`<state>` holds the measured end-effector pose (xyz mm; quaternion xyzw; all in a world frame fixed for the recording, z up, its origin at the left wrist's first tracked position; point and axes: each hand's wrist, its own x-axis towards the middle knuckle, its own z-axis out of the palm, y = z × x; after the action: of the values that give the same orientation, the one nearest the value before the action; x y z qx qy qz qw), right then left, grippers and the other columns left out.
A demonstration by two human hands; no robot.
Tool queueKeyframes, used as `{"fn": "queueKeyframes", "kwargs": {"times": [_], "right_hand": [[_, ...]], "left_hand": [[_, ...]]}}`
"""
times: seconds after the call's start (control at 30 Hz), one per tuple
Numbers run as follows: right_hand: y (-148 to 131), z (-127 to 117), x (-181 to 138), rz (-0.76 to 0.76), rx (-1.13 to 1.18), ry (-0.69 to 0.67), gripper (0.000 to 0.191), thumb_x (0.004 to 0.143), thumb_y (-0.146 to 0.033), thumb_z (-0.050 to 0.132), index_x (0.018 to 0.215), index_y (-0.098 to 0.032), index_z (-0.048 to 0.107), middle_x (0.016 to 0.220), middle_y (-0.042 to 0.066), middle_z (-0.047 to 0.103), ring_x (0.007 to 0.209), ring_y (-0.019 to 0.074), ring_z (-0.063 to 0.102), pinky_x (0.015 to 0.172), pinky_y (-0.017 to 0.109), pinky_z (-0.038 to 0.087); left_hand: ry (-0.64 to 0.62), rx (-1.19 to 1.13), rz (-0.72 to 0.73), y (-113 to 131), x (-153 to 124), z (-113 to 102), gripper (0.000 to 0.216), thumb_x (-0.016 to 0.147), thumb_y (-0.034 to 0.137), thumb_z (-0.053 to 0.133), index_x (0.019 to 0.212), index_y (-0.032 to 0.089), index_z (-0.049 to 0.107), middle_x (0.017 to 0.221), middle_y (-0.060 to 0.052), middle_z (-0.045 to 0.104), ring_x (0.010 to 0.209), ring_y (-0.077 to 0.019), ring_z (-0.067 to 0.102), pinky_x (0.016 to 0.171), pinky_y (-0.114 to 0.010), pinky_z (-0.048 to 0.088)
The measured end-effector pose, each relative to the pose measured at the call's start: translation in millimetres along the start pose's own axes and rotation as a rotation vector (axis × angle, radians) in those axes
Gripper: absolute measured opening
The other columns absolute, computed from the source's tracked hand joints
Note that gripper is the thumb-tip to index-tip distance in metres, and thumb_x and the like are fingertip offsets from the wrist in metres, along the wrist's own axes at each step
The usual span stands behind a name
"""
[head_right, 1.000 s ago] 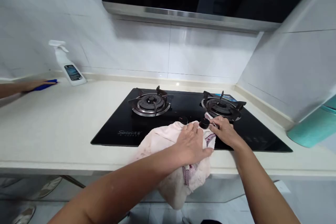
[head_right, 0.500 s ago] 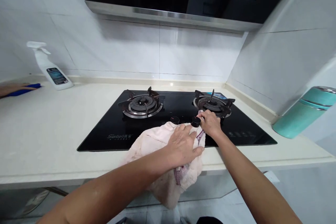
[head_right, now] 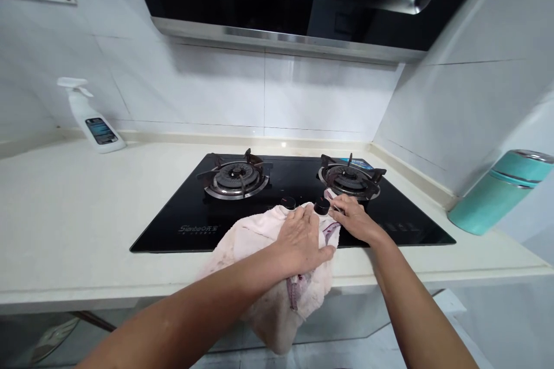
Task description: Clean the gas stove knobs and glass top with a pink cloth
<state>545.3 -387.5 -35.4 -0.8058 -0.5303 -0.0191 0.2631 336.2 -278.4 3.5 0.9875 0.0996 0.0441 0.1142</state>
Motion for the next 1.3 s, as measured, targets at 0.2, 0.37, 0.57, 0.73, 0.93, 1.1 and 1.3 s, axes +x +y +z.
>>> {"fn": "queueKeyframes", "kwargs": {"times": [0.2, 0.37, 0.57, 0.73, 0.93, 1.1, 1.3], "right_hand": [[-4.8, 8.1, 7.6, 0.092, -0.077, 0.107, 0.024, 0.091, -0.041, 0.050, 0.088, -0.027, 0.070, 0.097, 0.005, 0.067, 0.102, 0.0268, 0.057, 0.089, 0.040, 0.045], [-10.9, 14.1, 18.1, 0.160, -0.159, 0.149, 0.018, 0.088, -0.030, 0.051, 0.088, -0.027, 0.070, 0.102, 0.005, 0.068, 0.104, 0.0269, 0.057, 0.082, 0.036, 0.042], [-20.2, 14.9, 24.0, 0.214, -0.260, 0.204, 0.018, 0.091, -0.028, 0.050, 0.086, -0.025, 0.068, 0.101, 0.006, 0.066, 0.097, 0.0256, 0.057, 0.072, 0.033, 0.035], [-15.8, 13.5, 21.6, 0.210, -0.170, 0.163, 0.016, 0.089, -0.032, 0.053, 0.086, -0.026, 0.067, 0.103, 0.006, 0.067, 0.104, 0.0281, 0.056, 0.078, 0.035, 0.038], [-5.9, 4.1, 2.0, 0.100, -0.049, 0.092, 0.027, 0.091, -0.048, 0.049, 0.085, -0.025, 0.062, 0.101, 0.006, 0.065, 0.101, 0.0276, 0.056, 0.087, 0.040, 0.043], [-4.2, 1.3, -5.6, 0.032, 0.030, 0.058, 0.033, 0.090, -0.053, 0.049, 0.103, -0.028, 0.066, 0.109, 0.006, 0.065, 0.108, 0.0286, 0.054, 0.097, 0.044, 0.042], [-9.4, 10.3, 4.2, 0.114, -0.101, 0.136, 0.024, 0.088, -0.039, 0.049, 0.084, -0.024, 0.067, 0.098, 0.007, 0.065, 0.100, 0.0270, 0.056, 0.083, 0.037, 0.042]], "left_hand": [[0.027, 0.021, 0.081, -6.4, -2.2, 1.6, 0.081, 0.091, 0.067, 0.039, 0.144, 0.006, 0.047, 0.164, -0.023, 0.032, 0.149, -0.0361, 0.027, 0.121, -0.050, 0.022], [0.028, 0.016, 0.092, -3.7, -6.2, -2.1, 0.074, 0.092, 0.065, 0.041, 0.136, 0.008, 0.058, 0.156, -0.022, 0.043, 0.143, -0.0372, 0.034, 0.117, -0.051, 0.027], [0.079, -0.007, 0.070, -0.8, -6.6, 0.5, 0.061, 0.093, 0.059, 0.043, 0.129, 0.014, 0.064, 0.140, -0.017, 0.055, 0.129, -0.0340, 0.044, 0.110, -0.049, 0.036], [0.086, 0.036, 0.044, -1.0, -2.4, 8.2, 0.071, 0.091, 0.062, 0.042, 0.139, 0.011, 0.056, 0.150, -0.020, 0.049, 0.137, -0.0360, 0.039, 0.115, -0.050, 0.029], [0.032, 0.049, -0.012, 2.2, 2.3, 2.3, 0.083, 0.087, 0.066, 0.044, 0.145, 0.006, 0.047, 0.160, -0.022, 0.036, 0.145, -0.0358, 0.031, 0.119, -0.049, 0.025], [0.055, 0.040, 0.025, -2.0, 3.4, 3.7, 0.077, 0.086, 0.066, 0.044, 0.137, 0.009, 0.051, 0.155, -0.022, 0.042, 0.141, -0.0369, 0.035, 0.115, -0.051, 0.030], [0.065, 0.025, 0.109, -10.7, -0.7, 6.9, 0.081, 0.088, 0.068, 0.044, 0.142, 0.008, 0.048, 0.160, -0.023, 0.038, 0.146, -0.0355, 0.030, 0.118, -0.051, 0.026]]}}
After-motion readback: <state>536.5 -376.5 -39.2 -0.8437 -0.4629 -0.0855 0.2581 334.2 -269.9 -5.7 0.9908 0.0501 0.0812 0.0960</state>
